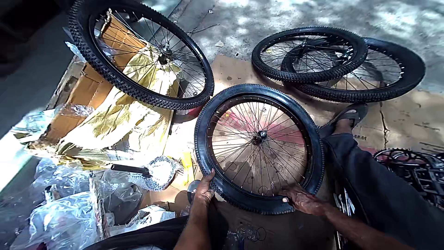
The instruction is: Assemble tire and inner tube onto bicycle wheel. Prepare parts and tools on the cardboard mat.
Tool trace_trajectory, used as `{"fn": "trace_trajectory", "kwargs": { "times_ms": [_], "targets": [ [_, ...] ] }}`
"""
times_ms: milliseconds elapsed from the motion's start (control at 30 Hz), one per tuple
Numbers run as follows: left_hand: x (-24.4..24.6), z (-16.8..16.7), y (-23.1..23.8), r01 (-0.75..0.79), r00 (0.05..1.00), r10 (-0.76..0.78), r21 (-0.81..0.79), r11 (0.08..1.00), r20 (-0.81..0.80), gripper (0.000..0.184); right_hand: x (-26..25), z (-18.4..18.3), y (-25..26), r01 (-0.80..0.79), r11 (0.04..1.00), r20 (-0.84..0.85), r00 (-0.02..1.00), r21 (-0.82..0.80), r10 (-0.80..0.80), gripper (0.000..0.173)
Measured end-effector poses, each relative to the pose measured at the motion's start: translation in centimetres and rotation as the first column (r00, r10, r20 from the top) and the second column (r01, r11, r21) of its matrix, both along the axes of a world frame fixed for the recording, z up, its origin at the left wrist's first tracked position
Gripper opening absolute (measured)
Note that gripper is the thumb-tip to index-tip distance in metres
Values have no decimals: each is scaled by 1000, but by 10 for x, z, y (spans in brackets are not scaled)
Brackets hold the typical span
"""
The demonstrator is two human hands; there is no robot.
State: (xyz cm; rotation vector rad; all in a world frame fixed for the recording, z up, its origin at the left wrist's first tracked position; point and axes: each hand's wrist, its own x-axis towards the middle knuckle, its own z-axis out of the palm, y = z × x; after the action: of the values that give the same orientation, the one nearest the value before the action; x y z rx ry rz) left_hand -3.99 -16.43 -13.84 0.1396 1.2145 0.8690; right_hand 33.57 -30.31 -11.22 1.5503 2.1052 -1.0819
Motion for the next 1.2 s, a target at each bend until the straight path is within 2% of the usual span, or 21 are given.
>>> {"fn": "trace_trajectory", "kwargs": {
  "times_ms": [133,200,267,333,400,467,500,567,633,700,767,833,967,1100,1200],
  "targets": [
    [27,-25,-15,-91,967,69,-79,993,-245,39,11,-23,9,32,999,112,993,-8,-31,35],
    [35,-31,-35,-99,970,69,-118,988,-234,40,24,-22,5,19,1000,144,989,-7,-18,33],
    [35,-26,-47,4,991,-23,-144,990,-129,44,42,-20,7,6,1000,171,985,10,-7,31],
    [35,-15,-45,23,996,-32,-117,993,-81,50,52,-15,12,45,999,226,973,10,-46,30],
    [30,-8,-28,-124,978,115,-40,991,-175,49,49,-4,16,121,992,330,936,23,-121,32],
    [22,5,0,-162,934,163,32,986,-319,55,34,3,22,193,973,390,893,124,-227,34],
    [18,11,12,-106,921,117,52,993,-372,65,20,6,26,213,954,356,892,210,-278,35],
    [20,15,32,9,883,16,49,999,-469,88,-26,21,36,239,909,140,943,342,-301,32],
    [27,8,32,89,828,-65,16,996,-557,95,-87,28,47,267,926,-126,962,266,-241,33],
    [32,-2,17,120,801,-97,-1,993,-591,79,-137,17,59,271,961,-253,936,64,-247,50],
    [32,-9,3,122,840,-116,-24,992,-530,62,-166,2,69,355,930,-241,899,-91,-366,56],
    [26,-16,-6,87,909,-84,-11,996,-409,54,-174,-9,74,456,882,-158,868,-117,-470,50],
    [16,-25,-20,62,977,-61,-4,998,-206,52,-166,-14,64,388,903,-83,909,-183,-408,61],
    [17,-22,-28,40,994,-44,-41,998,-101,50,-177,-11,51,524,849,27,852,-70,-524,52],
    [16,-20,-34,64,996,-68,-73,995,-64,50,-169,-13,50,472,878,40,882,-74,-470,53]
  ]
}}
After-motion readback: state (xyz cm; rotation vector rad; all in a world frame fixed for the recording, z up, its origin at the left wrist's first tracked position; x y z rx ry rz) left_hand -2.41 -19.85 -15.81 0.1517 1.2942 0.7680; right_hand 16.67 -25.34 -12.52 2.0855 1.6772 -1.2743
